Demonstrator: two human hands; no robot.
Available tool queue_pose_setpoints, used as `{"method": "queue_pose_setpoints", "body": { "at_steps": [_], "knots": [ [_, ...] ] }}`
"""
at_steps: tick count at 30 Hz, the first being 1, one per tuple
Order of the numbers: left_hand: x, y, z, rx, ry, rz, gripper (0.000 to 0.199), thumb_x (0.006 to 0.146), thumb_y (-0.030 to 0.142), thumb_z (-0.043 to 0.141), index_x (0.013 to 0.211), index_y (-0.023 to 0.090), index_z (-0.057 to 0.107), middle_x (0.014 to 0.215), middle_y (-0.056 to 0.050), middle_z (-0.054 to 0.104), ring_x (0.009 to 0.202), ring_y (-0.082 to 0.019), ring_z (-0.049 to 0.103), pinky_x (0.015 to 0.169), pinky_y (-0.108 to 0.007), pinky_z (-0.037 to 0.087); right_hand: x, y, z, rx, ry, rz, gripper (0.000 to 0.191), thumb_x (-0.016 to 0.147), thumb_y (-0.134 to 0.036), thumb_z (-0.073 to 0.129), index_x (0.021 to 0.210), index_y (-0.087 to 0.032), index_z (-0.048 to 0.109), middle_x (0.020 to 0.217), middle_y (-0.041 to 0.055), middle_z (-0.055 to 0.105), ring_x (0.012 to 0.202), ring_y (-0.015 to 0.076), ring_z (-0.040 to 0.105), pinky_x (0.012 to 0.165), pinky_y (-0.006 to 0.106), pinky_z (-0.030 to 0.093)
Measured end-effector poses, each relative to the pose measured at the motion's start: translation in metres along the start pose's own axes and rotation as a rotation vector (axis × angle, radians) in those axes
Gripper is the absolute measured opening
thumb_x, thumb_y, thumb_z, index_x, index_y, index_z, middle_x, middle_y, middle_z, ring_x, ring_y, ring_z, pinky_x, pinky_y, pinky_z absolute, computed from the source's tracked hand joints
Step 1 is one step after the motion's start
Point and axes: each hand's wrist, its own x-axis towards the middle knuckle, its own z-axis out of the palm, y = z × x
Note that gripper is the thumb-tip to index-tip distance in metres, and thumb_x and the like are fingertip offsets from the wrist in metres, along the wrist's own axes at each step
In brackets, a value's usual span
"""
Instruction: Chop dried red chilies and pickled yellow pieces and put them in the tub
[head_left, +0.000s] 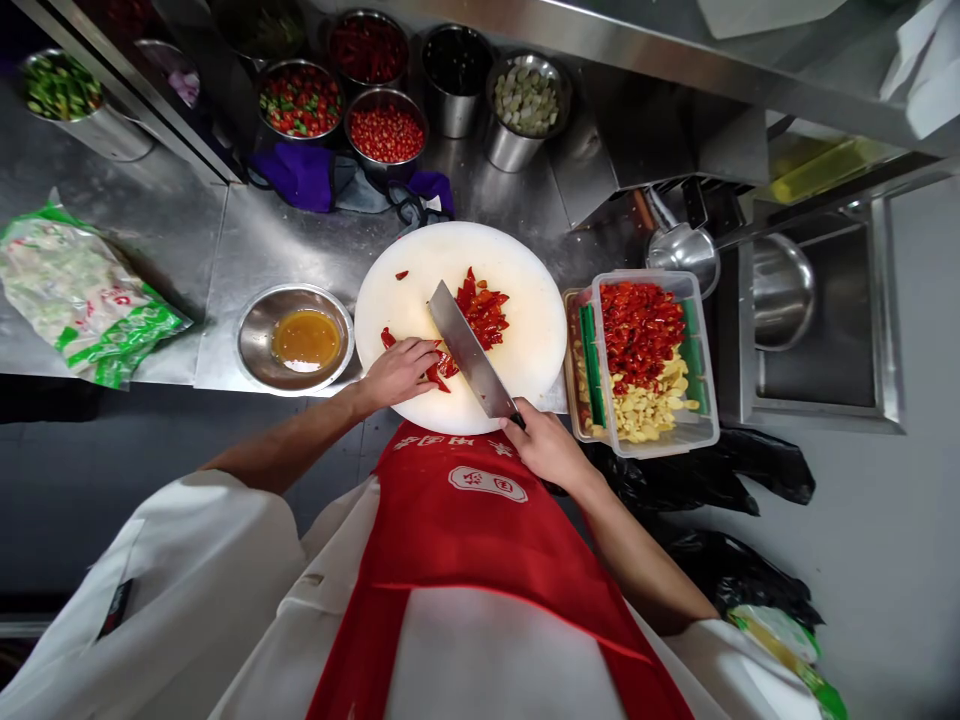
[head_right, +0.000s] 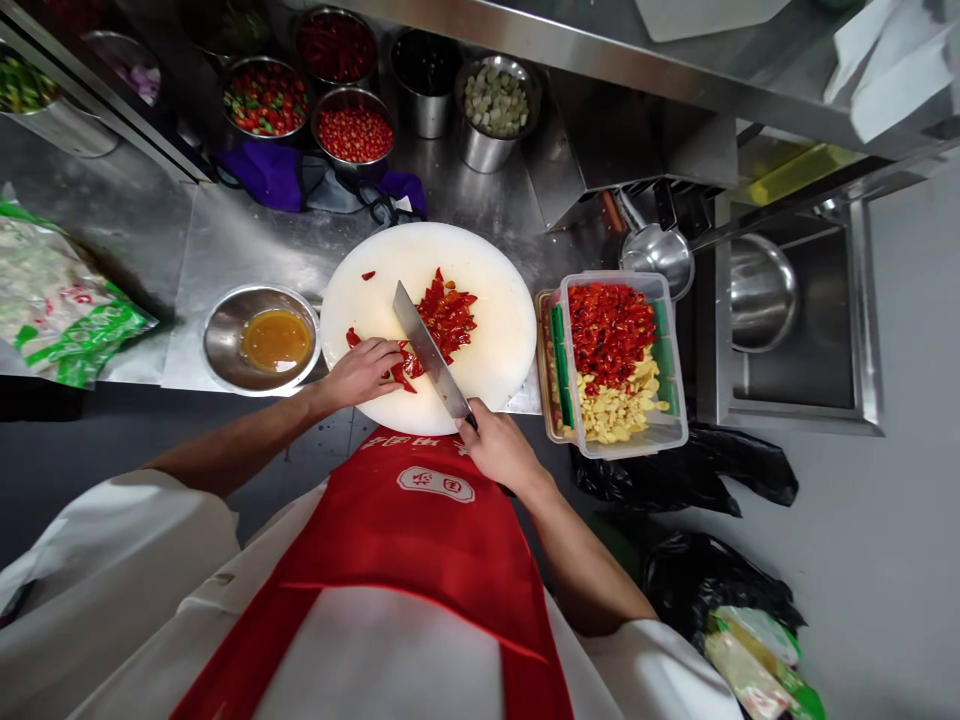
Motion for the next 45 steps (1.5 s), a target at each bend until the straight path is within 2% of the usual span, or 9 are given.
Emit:
{"method": "queue_pose_setpoints", "body": {
  "at_steps": [5, 8, 16, 22, 25, 31, 36, 39, 45],
  "knots": [
    [0.014, 0.026, 0.016, 0.065, 0.124, -0.277, 0.030, 0.092, 0.044, 0.057, 0.103, 0.017, 0.068, 0.109, -0.014, 0.062, 0.105, -0.031, 0.053, 0.090, -0.047, 0.045, -0.008, -0.003, -0.007, -0.042, 0.016, 0.031, 0.027, 0.100, -0.035, 0.041, 0.118, -0.020, 0.054, 0.097, 0.0095, 0.073, 0.089, 0.0259, 0.067, 0.070, 0.028, 0.038],
    [0.014, 0.034, 0.015, 0.066, 0.156, -0.344, 0.031, 0.089, 0.045, 0.062, 0.101, 0.016, 0.067, 0.107, -0.013, 0.061, 0.102, -0.031, 0.053, 0.088, -0.046, 0.046, -0.013, -0.004, -0.011, -0.052, 0.017, 0.030, 0.027, 0.101, -0.035, 0.041, 0.118, -0.019, 0.053, 0.100, 0.0103, 0.073, 0.090, 0.0267, 0.068, 0.071, 0.029, 0.038],
    [0.009, 0.025, 0.012, -0.018, 0.167, -0.269, 0.019, 0.092, 0.027, 0.055, 0.101, 0.016, 0.067, 0.107, -0.012, 0.062, 0.102, -0.028, 0.052, 0.094, -0.043, 0.047, -0.029, -0.003, -0.012, -0.089, -0.066, 0.081, 0.031, 0.101, -0.034, 0.041, 0.123, -0.017, 0.052, 0.102, 0.0121, 0.073, 0.093, 0.0259, 0.068, 0.072, 0.028, 0.039],
    [0.010, 0.028, 0.019, -0.046, 0.190, -0.270, 0.019, 0.094, 0.026, 0.053, 0.101, 0.016, 0.067, 0.108, -0.011, 0.064, 0.104, -0.027, 0.052, 0.096, -0.041, 0.047, 0.030, -0.020, 0.017, -0.167, -0.058, 0.102, 0.025, 0.101, -0.030, 0.038, 0.114, -0.016, 0.053, 0.093, 0.0118, 0.074, 0.086, 0.0248, 0.069, 0.069, 0.029, 0.038],
    [0.007, 0.028, 0.018, -0.030, 0.202, -0.252, 0.018, 0.093, 0.024, 0.053, 0.102, 0.016, 0.067, 0.107, -0.010, 0.063, 0.103, -0.026, 0.053, 0.095, -0.040, 0.048, 0.045, -0.023, 0.011, -0.170, 0.008, 0.055, 0.026, 0.101, -0.032, 0.038, 0.116, -0.017, 0.053, 0.096, 0.0116, 0.074, 0.086, 0.0257, 0.068, 0.069, 0.029, 0.038],
    [0.006, 0.028, 0.021, -0.025, 0.250, -0.255, 0.017, 0.092, 0.018, 0.052, 0.100, 0.015, 0.067, 0.103, -0.010, 0.064, 0.099, -0.025, 0.054, 0.094, -0.039, 0.050, 0.002, -0.012, -0.011, -0.126, -0.021, 0.017, 0.023, 0.101, -0.035, 0.039, 0.111, -0.019, 0.053, 0.095, 0.0102, 0.073, 0.091, 0.0257, 0.068, 0.069, 0.028, 0.038],
    [0.008, 0.032, 0.021, -0.046, 0.241, -0.280, 0.017, 0.093, 0.019, 0.051, 0.097, 0.016, 0.067, 0.103, -0.011, 0.064, 0.099, -0.025, 0.055, 0.092, -0.040, 0.051, 0.036, -0.022, 0.018, -0.159, -0.037, 0.070, 0.024, 0.101, -0.030, 0.039, 0.115, -0.017, 0.053, 0.094, 0.0109, 0.074, 0.087, 0.0246, 0.068, 0.070, 0.028, 0.038],
    [0.003, 0.031, 0.018, -0.073, 0.217, -0.254, 0.019, 0.093, 0.022, 0.052, 0.103, 0.017, 0.067, 0.106, -0.011, 0.063, 0.102, -0.026, 0.055, 0.094, -0.041, 0.050, 0.052, -0.025, 0.016, -0.154, 0.018, 0.026, 0.025, 0.101, -0.032, 0.039, 0.115, -0.018, 0.053, 0.095, 0.0103, 0.073, 0.087, 0.0242, 0.068, 0.070, 0.028, 0.038],
    [-0.003, 0.029, 0.021, -0.090, 0.237, -0.234, 0.021, 0.095, 0.023, 0.049, 0.105, 0.018, 0.067, 0.106, -0.011, 0.063, 0.101, -0.024, 0.056, 0.094, -0.040, 0.051, 0.010, -0.017, -0.001, -0.113, -0.049, 0.010, 0.023, 0.100, -0.034, 0.041, 0.111, -0.019, 0.055, 0.094, 0.0098, 0.073, 0.089, 0.0250, 0.068, 0.069, 0.028, 0.037]
  ]
}}
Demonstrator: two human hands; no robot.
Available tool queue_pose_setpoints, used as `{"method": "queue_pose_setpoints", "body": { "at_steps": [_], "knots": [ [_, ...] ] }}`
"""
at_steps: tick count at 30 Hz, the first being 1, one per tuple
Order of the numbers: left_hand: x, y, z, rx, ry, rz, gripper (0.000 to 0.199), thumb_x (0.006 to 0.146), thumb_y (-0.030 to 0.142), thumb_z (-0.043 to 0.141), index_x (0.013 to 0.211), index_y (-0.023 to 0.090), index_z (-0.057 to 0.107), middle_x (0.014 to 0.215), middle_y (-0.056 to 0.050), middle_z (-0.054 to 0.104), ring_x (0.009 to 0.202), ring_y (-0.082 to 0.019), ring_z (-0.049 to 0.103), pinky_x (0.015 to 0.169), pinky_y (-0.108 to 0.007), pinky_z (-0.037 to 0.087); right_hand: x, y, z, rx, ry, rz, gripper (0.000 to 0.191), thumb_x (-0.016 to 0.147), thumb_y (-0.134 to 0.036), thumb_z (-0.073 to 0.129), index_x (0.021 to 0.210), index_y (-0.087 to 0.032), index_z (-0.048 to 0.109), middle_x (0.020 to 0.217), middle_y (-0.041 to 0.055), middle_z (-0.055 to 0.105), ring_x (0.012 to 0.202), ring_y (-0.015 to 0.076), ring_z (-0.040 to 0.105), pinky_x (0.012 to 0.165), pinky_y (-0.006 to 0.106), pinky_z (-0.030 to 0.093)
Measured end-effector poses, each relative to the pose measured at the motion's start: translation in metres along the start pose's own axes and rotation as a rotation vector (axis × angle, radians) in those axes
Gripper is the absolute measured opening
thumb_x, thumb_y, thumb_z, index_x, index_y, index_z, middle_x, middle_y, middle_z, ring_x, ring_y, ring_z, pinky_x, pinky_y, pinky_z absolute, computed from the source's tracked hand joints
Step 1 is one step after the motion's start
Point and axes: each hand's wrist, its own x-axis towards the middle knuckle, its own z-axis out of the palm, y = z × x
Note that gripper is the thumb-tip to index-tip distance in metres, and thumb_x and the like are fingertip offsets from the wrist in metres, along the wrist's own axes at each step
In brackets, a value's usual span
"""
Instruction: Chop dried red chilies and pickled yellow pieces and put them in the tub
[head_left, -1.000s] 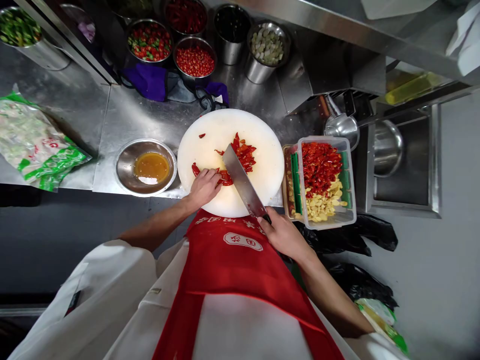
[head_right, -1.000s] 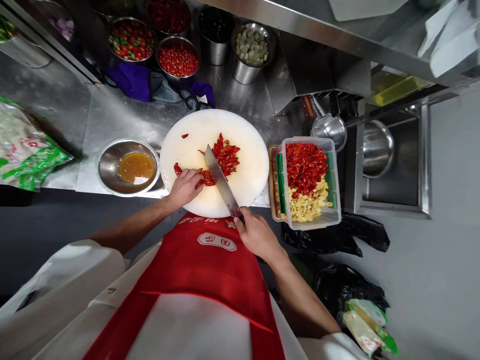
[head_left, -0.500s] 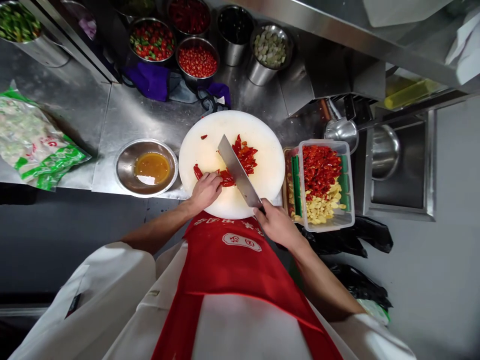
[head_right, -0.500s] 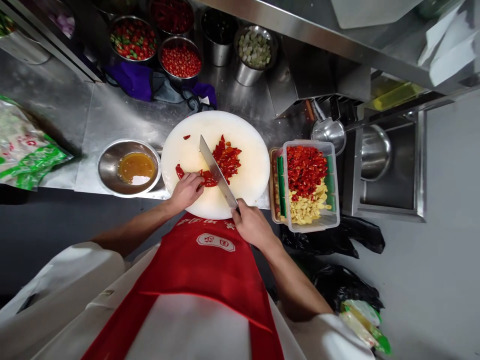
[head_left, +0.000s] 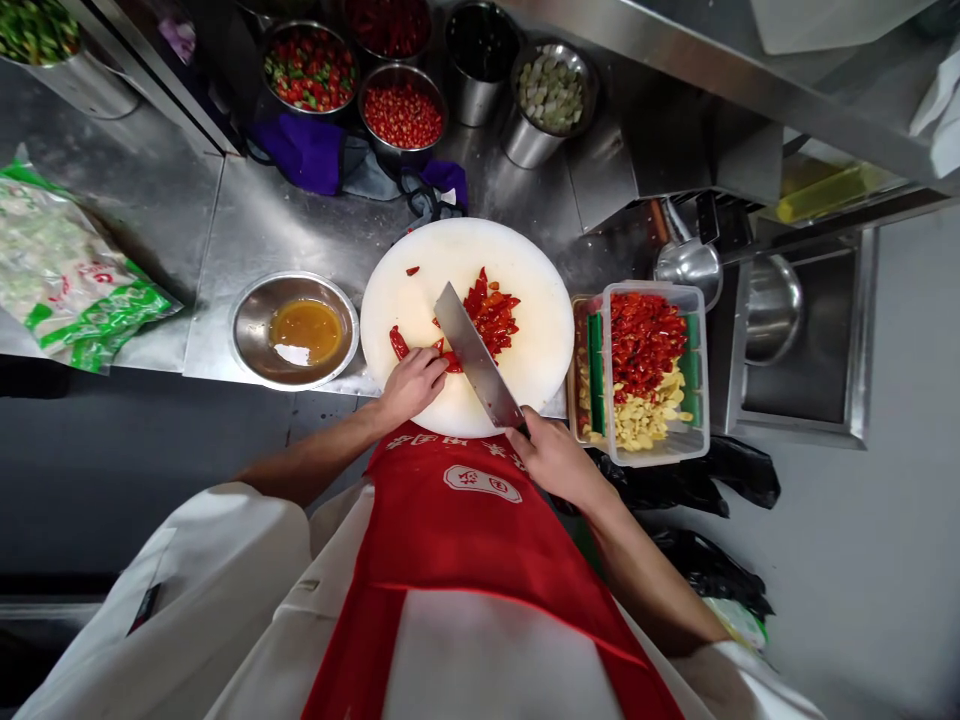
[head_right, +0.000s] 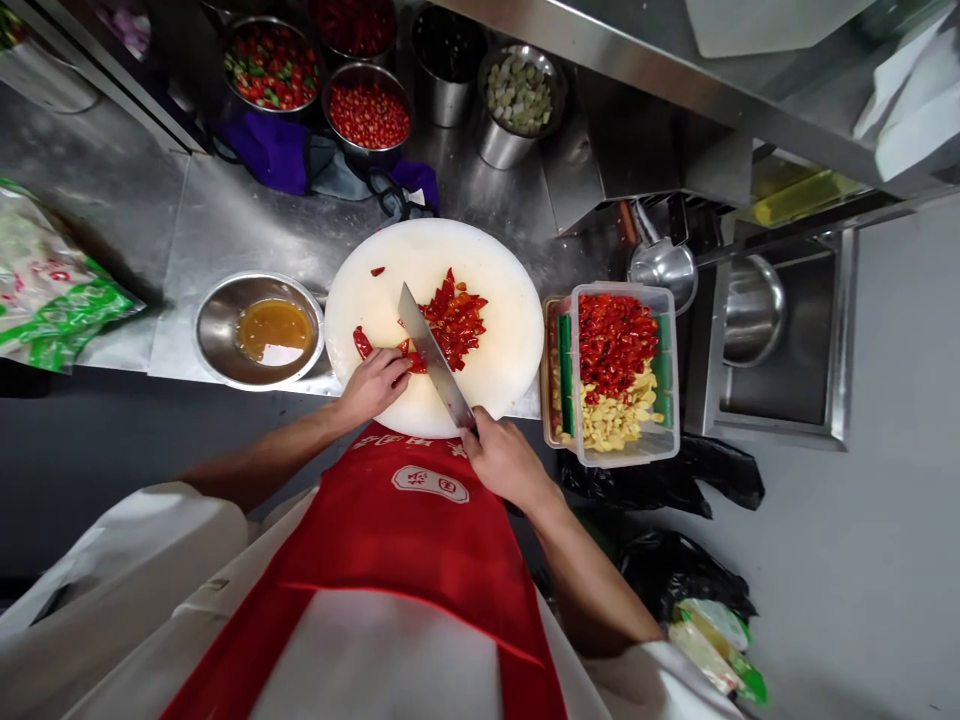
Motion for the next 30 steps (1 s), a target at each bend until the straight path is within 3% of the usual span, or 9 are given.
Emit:
{"method": "queue_pose_setpoints", "body": {
  "at_steps": [2, 5, 8, 12, 15, 19, 26, 30],
  "knots": [
    [0.001, 0.000, 0.003, 0.000, 0.002, 0.001, 0.021, 0.095, 0.021, 0.048, 0.104, 0.018, 0.067, 0.105, -0.010, 0.063, 0.100, -0.024, 0.057, 0.095, -0.041, 0.051, 0.006, -0.005, 0.011, 0.014, -0.019, 0.030, 0.022, 0.099, -0.031, 0.041, 0.111, -0.018, 0.055, 0.094, 0.0103, 0.073, 0.088, 0.0247, 0.068, 0.070, 0.028, 0.037],
    [0.001, -0.002, 0.003, 0.003, -0.009, 0.042, 0.021, 0.096, 0.021, 0.048, 0.106, 0.016, 0.066, 0.107, -0.011, 0.064, 0.101, -0.024, 0.057, 0.095, -0.040, 0.051, 0.035, -0.015, 0.026, 0.030, 0.039, 0.058, 0.023, 0.100, -0.030, 0.040, 0.112, -0.017, 0.055, 0.094, 0.0108, 0.073, 0.087, 0.0246, 0.068, 0.070, 0.028, 0.038],
    [-0.003, -0.006, -0.001, 0.001, -0.027, 0.108, 0.023, 0.097, 0.023, 0.047, 0.109, 0.016, 0.065, 0.112, -0.011, 0.062, 0.105, -0.023, 0.057, 0.098, -0.039, 0.050, 0.051, -0.015, 0.023, 0.061, 0.085, 0.017, 0.023, 0.099, -0.032, 0.041, 0.110, -0.019, 0.056, 0.093, 0.0095, 0.073, 0.087, 0.0249, 0.067, 0.070, 0.028, 0.038],
    [-0.013, -0.009, -0.004, 0.011, -0.041, 0.128, 0.021, 0.097, 0.025, 0.049, 0.106, 0.017, 0.065, 0.112, -0.011, 0.060, 0.107, -0.023, 0.056, 0.097, -0.039, 0.050, 0.022, -0.006, 0.003, 0.067, 0.078, 0.028, 0.022, 0.099, -0.033, 0.041, 0.108, -0.019, 0.056, 0.090, 0.0088, 0.073, 0.086, 0.0249, 0.067, 0.068, 0.028, 0.037],
    [-0.015, -0.006, 0.002, 0.023, 0.033, 0.058, 0.017, 0.095, 0.025, 0.052, 0.099, 0.017, 0.066, 0.104, -0.011, 0.061, 0.101, -0.023, 0.057, 0.092, -0.039, 0.052, -0.010, -0.002, -0.008, 0.058, 0.030, 0.037, 0.022, 0.100, -0.034, 0.042, 0.109, -0.019, 0.056, 0.093, 0.0090, 0.073, 0.088, 0.0240, 0.067, 0.069, 0.027, 0.036],
    [-0.014, -0.002, 0.011, 0.001, 0.123, 0.025, 0.014, 0.093, 0.020, 0.052, 0.093, 0.017, 0.066, 0.099, -0.010, 0.063, 0.096, -0.022, 0.058, 0.087, -0.038, 0.053, -0.025, -0.005, -0.005, 0.021, -0.069, 0.032, 0.023, 0.100, -0.035, 0.043, 0.109, -0.019, 0.056, 0.090, 0.0084, 0.073, 0.086, 0.0237, 0.068, 0.068, 0.027, 0.035],
    [-0.017, -0.011, 0.005, -0.027, 0.031, 0.162, 0.018, 0.095, 0.021, 0.050, 0.102, 0.016, 0.066, 0.106, -0.010, 0.065, 0.099, -0.022, 0.058, 0.092, -0.038, 0.052, 0.032, -0.019, 0.032, -0.018, -0.029, 0.054, 0.026, 0.101, -0.030, 0.039, 0.116, -0.017, 0.054, 0.095, 0.0114, 0.073, 0.087, 0.0240, 0.068, 0.069, 0.028, 0.036],
    [-0.021, -0.019, -0.005, -0.034, -0.042, 0.266, 0.021, 0.096, 0.023, 0.049, 0.108, 0.018, 0.067, 0.112, -0.009, 0.064, 0.108, -0.022, 0.056, 0.097, -0.038, 0.049, 0.037, -0.014, 0.020, -0.015, 0.026, -0.007, 0.025, 0.100, -0.034, 0.039, 0.113, -0.018, 0.055, 0.095, 0.0105, 0.073, 0.087, 0.0250, 0.068, 0.069, 0.028, 0.036]
  ]
}}
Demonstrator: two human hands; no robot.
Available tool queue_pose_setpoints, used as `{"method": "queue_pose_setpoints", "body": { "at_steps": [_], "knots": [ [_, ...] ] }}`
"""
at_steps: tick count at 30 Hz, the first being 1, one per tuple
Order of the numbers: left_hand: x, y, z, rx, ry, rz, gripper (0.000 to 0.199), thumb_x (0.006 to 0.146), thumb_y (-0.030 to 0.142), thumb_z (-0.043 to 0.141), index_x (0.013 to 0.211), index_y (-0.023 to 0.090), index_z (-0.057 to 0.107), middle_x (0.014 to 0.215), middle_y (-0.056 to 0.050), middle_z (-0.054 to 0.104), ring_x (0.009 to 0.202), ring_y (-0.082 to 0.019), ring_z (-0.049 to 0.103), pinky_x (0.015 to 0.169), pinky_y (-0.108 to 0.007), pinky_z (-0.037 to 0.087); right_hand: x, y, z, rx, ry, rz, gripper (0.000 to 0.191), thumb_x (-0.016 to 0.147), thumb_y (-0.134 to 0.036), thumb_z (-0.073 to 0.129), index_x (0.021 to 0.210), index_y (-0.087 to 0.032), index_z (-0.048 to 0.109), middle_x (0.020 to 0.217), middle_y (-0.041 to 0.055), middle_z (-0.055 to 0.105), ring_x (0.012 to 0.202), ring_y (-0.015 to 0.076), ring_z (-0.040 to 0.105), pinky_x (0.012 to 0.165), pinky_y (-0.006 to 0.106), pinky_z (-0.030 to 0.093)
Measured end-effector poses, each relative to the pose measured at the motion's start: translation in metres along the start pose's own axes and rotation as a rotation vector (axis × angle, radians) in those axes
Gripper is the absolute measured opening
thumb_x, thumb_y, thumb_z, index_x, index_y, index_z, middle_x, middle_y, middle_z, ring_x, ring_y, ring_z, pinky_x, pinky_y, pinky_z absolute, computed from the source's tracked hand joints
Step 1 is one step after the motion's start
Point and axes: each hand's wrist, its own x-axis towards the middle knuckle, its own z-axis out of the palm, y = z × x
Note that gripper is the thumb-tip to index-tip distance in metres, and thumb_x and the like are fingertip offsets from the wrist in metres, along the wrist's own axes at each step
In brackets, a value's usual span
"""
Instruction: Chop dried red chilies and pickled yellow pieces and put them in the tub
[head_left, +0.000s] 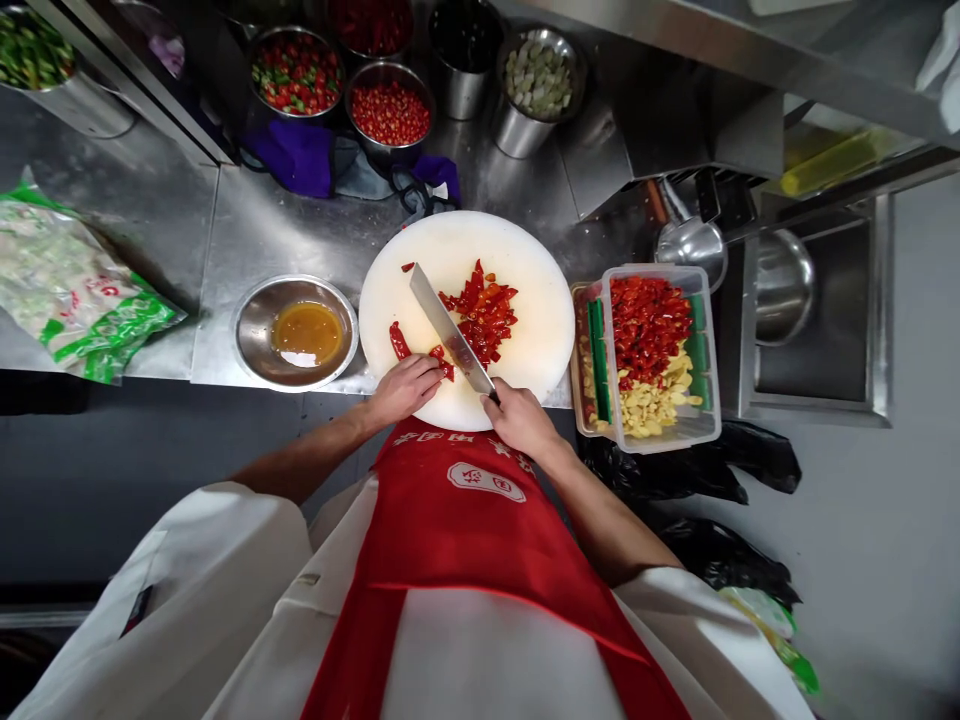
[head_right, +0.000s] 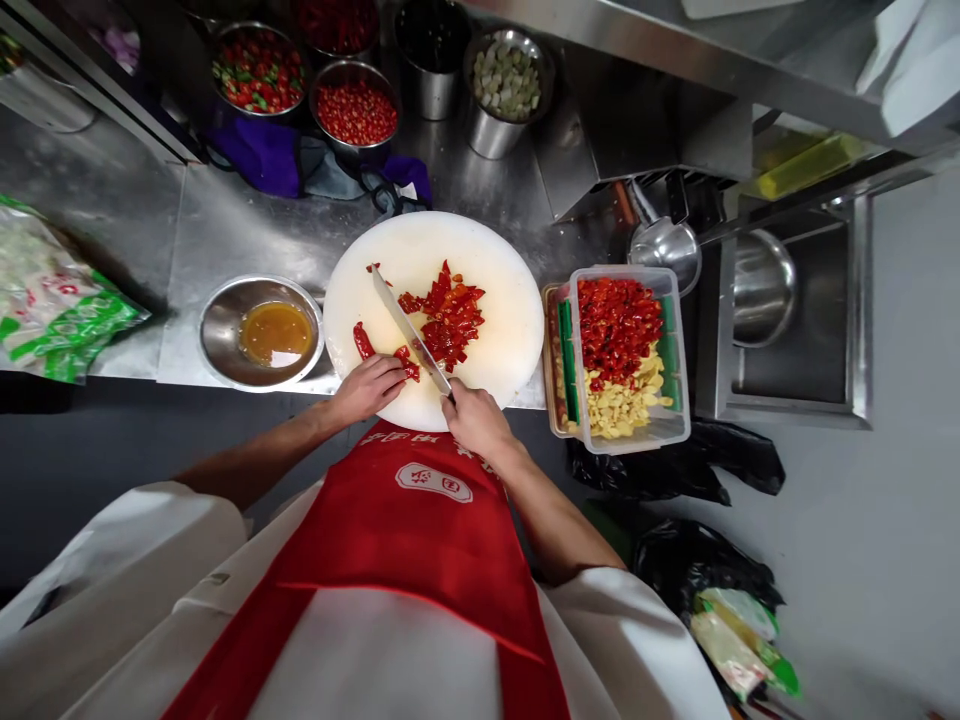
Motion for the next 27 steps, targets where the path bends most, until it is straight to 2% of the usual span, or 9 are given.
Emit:
{"method": "queue_pose_setpoints", "body": {
  "at_steps": [5, 8, 10, 13, 15, 17, 19, 23, 27],
  "knots": [
    [-0.010, 0.001, -0.001, 0.011, 0.085, -0.055, 0.019, 0.094, 0.031, 0.056, 0.105, 0.022, 0.069, 0.109, -0.009, 0.065, 0.105, -0.023, 0.056, 0.091, -0.041, 0.049, -0.046, 0.006, -0.025, -0.010, -0.011, -0.023, 0.023, 0.101, -0.034, 0.040, 0.110, -0.019, 0.054, 0.094, 0.0092, 0.073, 0.087, 0.0241, 0.067, 0.068, 0.028, 0.034],
    [-0.010, 0.002, 0.006, 0.033, 0.102, -0.095, 0.019, 0.095, 0.031, 0.055, 0.105, 0.022, 0.069, 0.106, -0.008, 0.066, 0.100, -0.022, 0.057, 0.088, -0.040, 0.048, -0.056, 0.001, -0.021, -0.031, -0.087, -0.029, 0.021, 0.101, -0.032, 0.041, 0.109, -0.019, 0.055, 0.093, 0.0090, 0.073, 0.085, 0.0237, 0.068, 0.067, 0.028, 0.033],
    [-0.008, 0.002, 0.010, 0.038, 0.093, -0.094, 0.020, 0.095, 0.031, 0.055, 0.104, 0.022, 0.070, 0.107, -0.008, 0.067, 0.099, -0.022, 0.057, 0.089, -0.040, 0.047, -0.046, -0.004, -0.010, -0.057, -0.117, 0.001, 0.021, 0.100, -0.030, 0.041, 0.110, -0.018, 0.055, 0.093, 0.0097, 0.073, 0.083, 0.0234, 0.068, 0.067, 0.029, 0.033],
    [-0.005, 0.001, 0.011, 0.030, 0.086, -0.077, 0.020, 0.096, 0.029, 0.054, 0.103, 0.021, 0.070, 0.108, -0.007, 0.067, 0.101, -0.022, 0.057, 0.091, -0.039, 0.047, -0.017, -0.013, 0.008, -0.069, -0.080, 0.034, 0.023, 0.101, -0.029, 0.039, 0.114, -0.017, 0.054, 0.095, 0.0108, 0.073, 0.085, 0.0234, 0.068, 0.068, 0.029, 0.035],
    [-0.004, 0.000, 0.009, 0.022, 0.079, -0.068, 0.019, 0.096, 0.028, 0.053, 0.102, 0.021, 0.070, 0.109, -0.007, 0.066, 0.101, -0.021, 0.057, 0.091, -0.040, 0.047, -0.002, -0.016, 0.011, -0.068, -0.041, 0.018, 0.024, 0.101, -0.032, 0.039, 0.115, -0.018, 0.054, 0.096, 0.0106, 0.073, 0.087, 0.0240, 0.068, 0.068, 0.028, 0.035],
    [-0.005, 0.000, 0.007, 0.015, 0.071, -0.060, 0.019, 0.096, 0.028, 0.053, 0.100, 0.021, 0.070, 0.109, -0.008, 0.066, 0.100, -0.021, 0.057, 0.091, -0.040, 0.047, 0.000, -0.015, 0.007, -0.071, -0.014, -0.002, 0.024, 0.101, -0.033, 0.040, 0.113, -0.019, 0.055, 0.095, 0.0102, 0.073, 0.087, 0.0245, 0.068, 0.068, 0.028, 0.035],
    [-0.006, 0.000, 0.005, 0.009, 0.076, -0.054, 0.018, 0.095, 0.028, 0.053, 0.098, 0.021, 0.069, 0.107, -0.008, 0.065, 0.100, -0.021, 0.057, 0.091, -0.041, 0.047, -0.011, -0.012, -0.003, -0.082, 0.005, -0.011, 0.024, 0.101, -0.033, 0.040, 0.112, -0.019, 0.055, 0.093, 0.0101, 0.073, 0.084, 0.0245, 0.068, 0.067, 0.028, 0.035],
    [-0.009, 0.002, 0.007, 0.023, 0.142, -0.078, 0.016, 0.093, 0.031, 0.057, 0.096, 0.020, 0.069, 0.102, -0.008, 0.064, 0.097, -0.022, 0.057, 0.090, -0.042, 0.047, -0.053, -0.003, -0.021, -0.055, -0.017, -0.025, 0.022, 0.101, -0.032, 0.040, 0.111, -0.019, 0.055, 0.092, 0.0093, 0.073, 0.084, 0.0240, 0.068, 0.068, 0.028, 0.034],
    [-0.008, 0.002, 0.013, 0.037, 0.160, -0.097, 0.016, 0.094, 0.030, 0.056, 0.095, 0.020, 0.068, 0.100, -0.007, 0.065, 0.095, -0.022, 0.057, 0.090, -0.041, 0.047, -0.074, 0.002, -0.017, -0.011, -0.129, -0.020, 0.022, 0.101, -0.032, 0.041, 0.112, -0.019, 0.056, 0.096, 0.0080, 0.073, 0.088, 0.0232, 0.069, 0.071, 0.027, 0.036]
  ]
}}
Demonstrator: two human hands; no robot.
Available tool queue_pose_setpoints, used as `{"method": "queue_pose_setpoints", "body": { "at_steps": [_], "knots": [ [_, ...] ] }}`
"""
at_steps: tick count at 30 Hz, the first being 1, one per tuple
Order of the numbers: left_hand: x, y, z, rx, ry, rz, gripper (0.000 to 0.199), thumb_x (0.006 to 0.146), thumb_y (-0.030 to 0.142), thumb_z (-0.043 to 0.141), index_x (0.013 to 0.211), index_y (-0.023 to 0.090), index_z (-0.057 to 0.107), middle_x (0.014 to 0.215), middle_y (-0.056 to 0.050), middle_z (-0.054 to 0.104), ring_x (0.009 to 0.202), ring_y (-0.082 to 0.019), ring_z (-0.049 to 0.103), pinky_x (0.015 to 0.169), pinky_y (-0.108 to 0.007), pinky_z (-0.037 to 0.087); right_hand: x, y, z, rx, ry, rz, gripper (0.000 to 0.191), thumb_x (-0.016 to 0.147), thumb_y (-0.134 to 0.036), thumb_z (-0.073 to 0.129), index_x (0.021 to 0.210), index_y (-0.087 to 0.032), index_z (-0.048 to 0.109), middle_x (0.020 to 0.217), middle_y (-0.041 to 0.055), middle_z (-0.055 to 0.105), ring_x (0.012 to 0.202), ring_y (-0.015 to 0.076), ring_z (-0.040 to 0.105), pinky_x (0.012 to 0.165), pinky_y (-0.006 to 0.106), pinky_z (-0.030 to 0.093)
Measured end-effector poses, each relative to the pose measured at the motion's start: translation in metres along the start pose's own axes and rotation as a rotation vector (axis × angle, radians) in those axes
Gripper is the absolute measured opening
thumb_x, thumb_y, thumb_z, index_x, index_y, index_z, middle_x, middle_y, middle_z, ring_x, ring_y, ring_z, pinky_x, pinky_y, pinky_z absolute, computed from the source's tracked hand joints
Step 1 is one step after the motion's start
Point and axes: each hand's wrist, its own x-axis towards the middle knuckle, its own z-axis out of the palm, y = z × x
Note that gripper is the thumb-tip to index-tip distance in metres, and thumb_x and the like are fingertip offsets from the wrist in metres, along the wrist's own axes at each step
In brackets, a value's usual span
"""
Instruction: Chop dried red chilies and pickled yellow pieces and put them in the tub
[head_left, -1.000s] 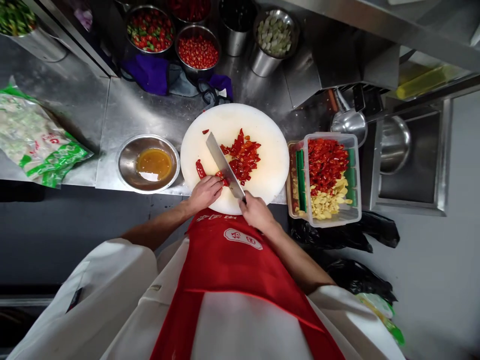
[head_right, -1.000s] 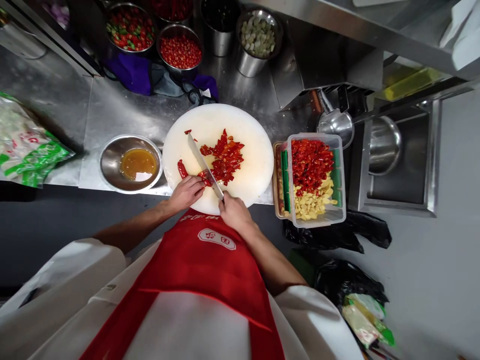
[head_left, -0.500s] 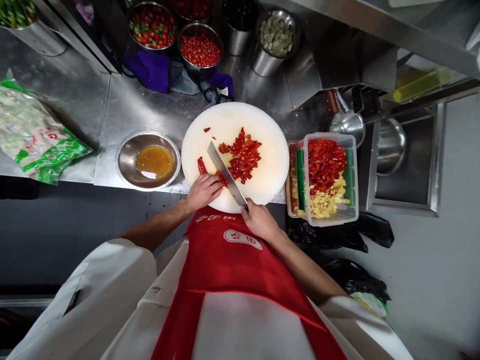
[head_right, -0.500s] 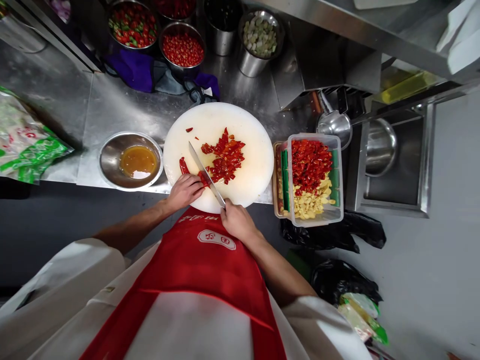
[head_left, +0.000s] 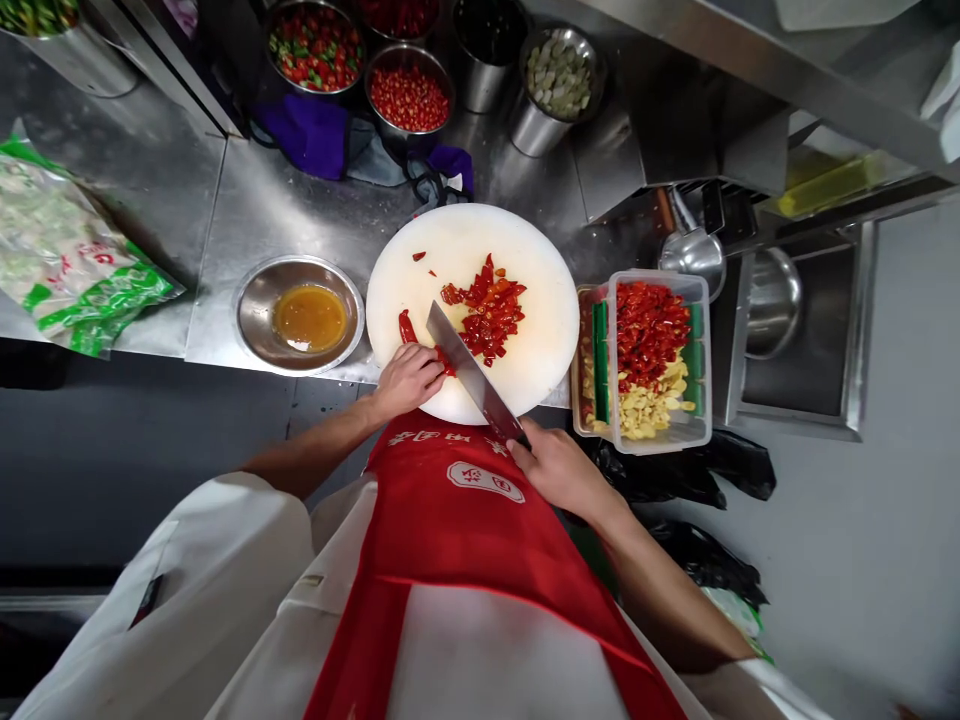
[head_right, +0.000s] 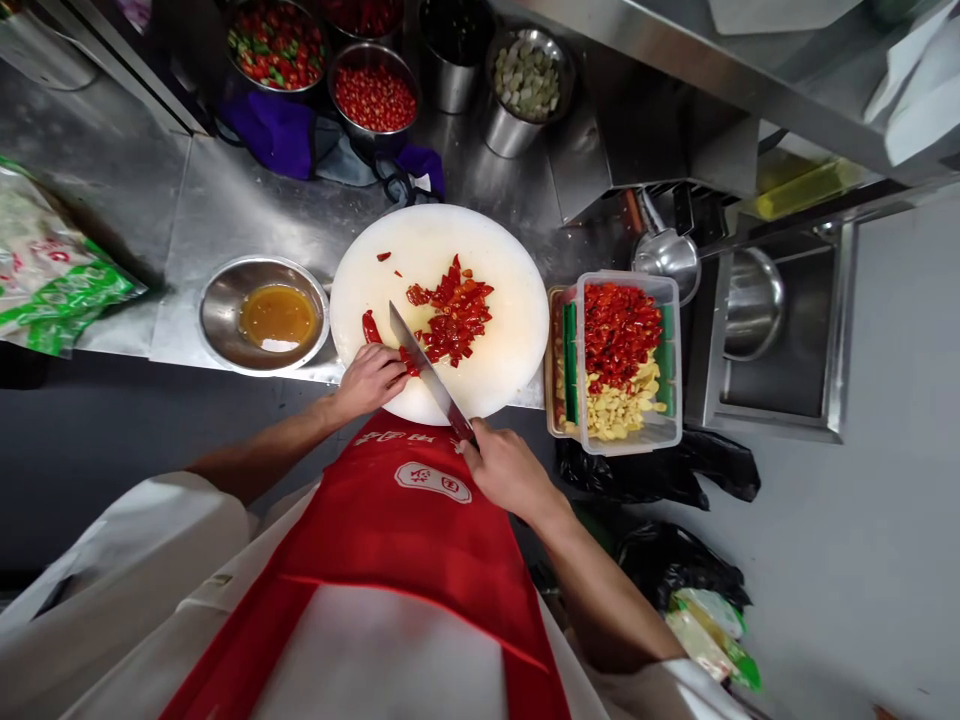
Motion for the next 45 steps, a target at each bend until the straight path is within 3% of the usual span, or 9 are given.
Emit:
{"method": "queue_pose_setpoints", "body": {
  "at_steps": [5, 9, 15, 21, 29, 32, 37, 41, 45],
  "knots": [
    [0.004, -0.001, 0.000, -0.027, -0.046, 0.034, 0.018, 0.095, 0.028, 0.053, 0.095, 0.019, 0.069, 0.102, -0.007, 0.066, 0.097, -0.021, 0.057, 0.092, -0.040, 0.047, 0.045, -0.012, 0.027, -0.049, 0.012, 0.073, 0.026, 0.101, -0.030, 0.040, 0.117, -0.015, 0.055, 0.095, 0.0113, 0.073, 0.088, 0.0239, 0.068, 0.072, 0.028, 0.038],
    [0.004, -0.002, -0.007, -0.038, -0.096, 0.055, 0.020, 0.096, 0.028, 0.051, 0.098, 0.019, 0.069, 0.104, -0.008, 0.066, 0.099, -0.021, 0.057, 0.094, -0.041, 0.048, 0.080, -0.018, 0.027, -0.013, 0.102, 0.020, 0.025, 0.100, -0.032, 0.040, 0.113, -0.018, 0.056, 0.096, 0.0104, 0.073, 0.086, 0.0236, 0.067, 0.070, 0.028, 0.037],
    [-0.002, -0.012, -0.020, -0.048, -0.091, 0.013, 0.018, 0.093, 0.029, 0.054, 0.100, 0.023, 0.069, 0.110, -0.007, 0.066, 0.109, -0.022, 0.057, 0.109, -0.048, 0.039, 0.040, -0.006, 0.010, 0.039, 0.151, 0.020, 0.023, 0.100, -0.034, 0.042, 0.109, -0.019, 0.057, 0.093, 0.0090, 0.073, 0.088, 0.0235, 0.066, 0.069, 0.027, 0.036],
    [0.002, -0.035, -0.038, 0.030, -0.079, -0.051, 0.022, 0.090, 0.035, 0.056, 0.101, 0.024, 0.071, 0.115, -0.007, 0.066, 0.119, -0.026, 0.054, 0.111, -0.051, 0.034, 0.010, -0.009, 0.016, 0.038, 0.026, 0.027, 0.022, 0.100, -0.032, 0.042, 0.107, -0.019, 0.057, 0.090, 0.0082, 0.073, 0.084, 0.0220, 0.067, 0.068, 0.027, 0.034],
    [-0.007, -0.042, -0.041, 0.058, -0.165, -0.011, 0.030, 0.093, 0.031, 0.053, 0.118, 0.025, 0.068, 0.124, -0.008, 0.064, 0.118, -0.030, 0.051, 0.098, -0.049, 0.040, 0.049, -0.030, 0.043, -0.029, 0.046, 0.095, 0.027, 0.101, -0.031, 0.038, 0.117, -0.015, 0.053, 0.093, 0.0119, 0.073, 0.088, 0.0246, 0.069, 0.071, 0.029, 0.039],
    [-0.002, -0.041, -0.042, 0.089, -0.163, -0.035, 0.027, 0.093, 0.033, 0.053, 0.113, 0.025, 0.069, 0.115, -0.009, 0.065, 0.111, -0.030, 0.052, 0.094, -0.049, 0.039, 0.065, -0.036, 0.043, -0.045, 0.076, 0.101, 0.026, 0.102, -0.031, 0.037, 0.118, -0.016, 0.053, 0.096, 0.0128, 0.073, 0.088, 0.0251, 0.069, 0.072, 0.029, 0.040],
    [0.014, -0.039, -0.047, 0.201, -0.119, -0.120, 0.028, 0.093, 0.038, 0.051, 0.095, 0.019, 0.071, 0.095, -0.013, 0.063, 0.100, -0.031, 0.053, 0.092, -0.051, 0.039, 0.060, -0.030, 0.034, -0.042, 0.070, 0.041, 0.023, 0.101, -0.032, 0.039, 0.112, -0.018, 0.054, 0.095, 0.0126, 0.072, 0.085, 0.0258, 0.069, 0.069, 0.030, 0.040],
    [0.015, -0.031, -0.045, 0.163, -0.139, -0.081, 0.033, 0.091, 0.047, 0.055, 0.102, 0.020, 0.069, 0.103, -0.012, 0.063, 0.101, -0.031, 0.053, 0.093, -0.050, 0.040, 0.069, -0.032, 0.035, -0.030, 0.112, 0.052, 0.025, 0.100, -0.031, 0.040, 0.114, -0.017, 0.054, 0.098, 0.0131, 0.072, 0.087, 0.0258, 0.068, 0.069, 0.030, 0.040],
    [0.004, -0.018, -0.039, 0.159, -0.161, -0.026, 0.054, 0.084, 0.059, 0.061, 0.122, 0.021, 0.063, 0.118, -0.014, 0.060, 0.107, -0.033, 0.052, 0.094, -0.049, 0.040, 0.080, -0.030, 0.037, -0.013, 0.176, 0.021, 0.025, 0.100, -0.034, 0.041, 0.113, -0.019, 0.055, 0.100, 0.0125, 0.072, 0.091, 0.0263, 0.067, 0.071, 0.029, 0.039]
  ]
}}
